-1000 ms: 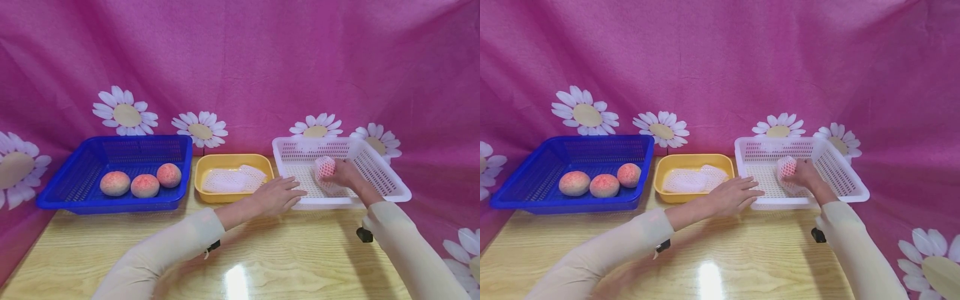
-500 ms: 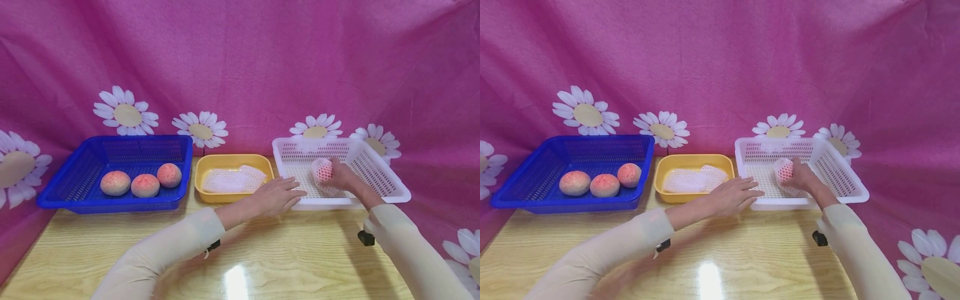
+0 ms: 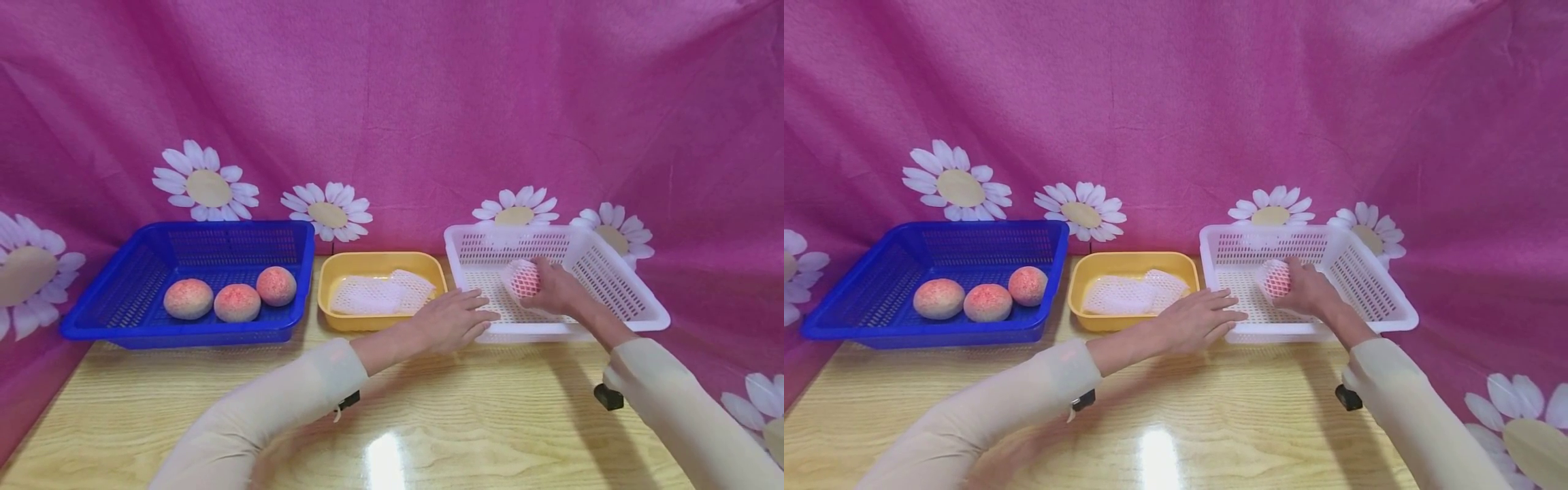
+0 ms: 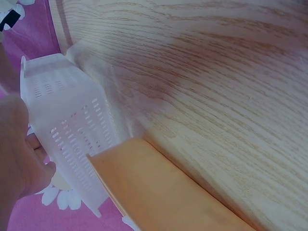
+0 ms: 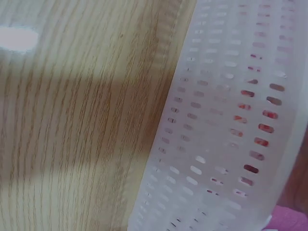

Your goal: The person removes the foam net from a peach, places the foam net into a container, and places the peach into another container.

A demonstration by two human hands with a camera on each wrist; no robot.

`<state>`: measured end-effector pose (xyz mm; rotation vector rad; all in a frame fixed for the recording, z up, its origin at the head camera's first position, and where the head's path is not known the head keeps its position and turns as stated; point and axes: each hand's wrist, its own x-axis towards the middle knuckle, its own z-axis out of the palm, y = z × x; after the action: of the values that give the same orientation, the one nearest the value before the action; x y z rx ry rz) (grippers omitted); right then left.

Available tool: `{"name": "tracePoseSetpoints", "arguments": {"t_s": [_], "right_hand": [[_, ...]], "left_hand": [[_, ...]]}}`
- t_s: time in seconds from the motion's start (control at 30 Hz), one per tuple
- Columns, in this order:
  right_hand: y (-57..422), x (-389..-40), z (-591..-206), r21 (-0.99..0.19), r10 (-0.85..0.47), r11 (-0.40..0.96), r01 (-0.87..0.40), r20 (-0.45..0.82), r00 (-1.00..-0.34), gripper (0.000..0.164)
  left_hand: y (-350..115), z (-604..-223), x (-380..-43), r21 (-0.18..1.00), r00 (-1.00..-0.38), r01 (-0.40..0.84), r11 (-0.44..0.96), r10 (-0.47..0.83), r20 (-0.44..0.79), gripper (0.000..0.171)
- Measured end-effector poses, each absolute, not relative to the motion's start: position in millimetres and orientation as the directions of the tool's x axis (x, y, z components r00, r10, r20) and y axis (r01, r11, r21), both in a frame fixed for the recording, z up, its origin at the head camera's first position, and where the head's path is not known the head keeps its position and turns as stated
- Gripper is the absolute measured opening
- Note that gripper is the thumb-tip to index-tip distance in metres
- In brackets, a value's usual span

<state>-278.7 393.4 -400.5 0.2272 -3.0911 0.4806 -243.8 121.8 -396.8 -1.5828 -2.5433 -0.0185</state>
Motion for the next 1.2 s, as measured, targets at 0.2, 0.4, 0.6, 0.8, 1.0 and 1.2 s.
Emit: {"name": "tracePoseSetpoints", "arguments": {"t_s": [0.2, 0.4, 0.6, 0.8, 1.0, 1.2], "right_hand": [[390, -271, -394, -0.317, -0.181, 0.926, -0.205, 0.102, -0.978, 0.082], [390, -267, -387, -0.309, -0.197, 0.924, -0.227, 0.126, -0.972, 0.085], [392, -262, -376, -0.317, -0.211, 0.912, -0.261, 0.182, -0.960, 0.086], [388, -254, -365, -0.310, -0.212, 0.913, -0.267, 0.200, -0.957, 0.087], [381, -247, -358, -0.293, -0.248, 0.901, -0.319, 0.256, -0.934, 0.084], [371, -242, -350, -0.300, -0.251, 0.895, -0.330, 0.272, -0.929, 0.084]], "left_hand": [[124, -397, -244, -0.063, -0.445, 0.889, 0.454, 0.888, 0.117, 0.040], [125, -395, -243, -0.049, -0.452, 0.887, 0.459, 0.885, 0.111, 0.041], [124, -395, -242, -0.040, -0.456, 0.885, 0.463, 0.882, 0.120, 0.040], [122, -395, -242, -0.039, -0.441, 0.892, 0.451, 0.886, 0.144, 0.040], [122, -397, -243, -0.009, -0.454, 0.888, 0.461, 0.878, 0.153, 0.040], [122, -398, -244, 0.021, -0.471, 0.881, 0.473, 0.871, 0.142, 0.041]]}}
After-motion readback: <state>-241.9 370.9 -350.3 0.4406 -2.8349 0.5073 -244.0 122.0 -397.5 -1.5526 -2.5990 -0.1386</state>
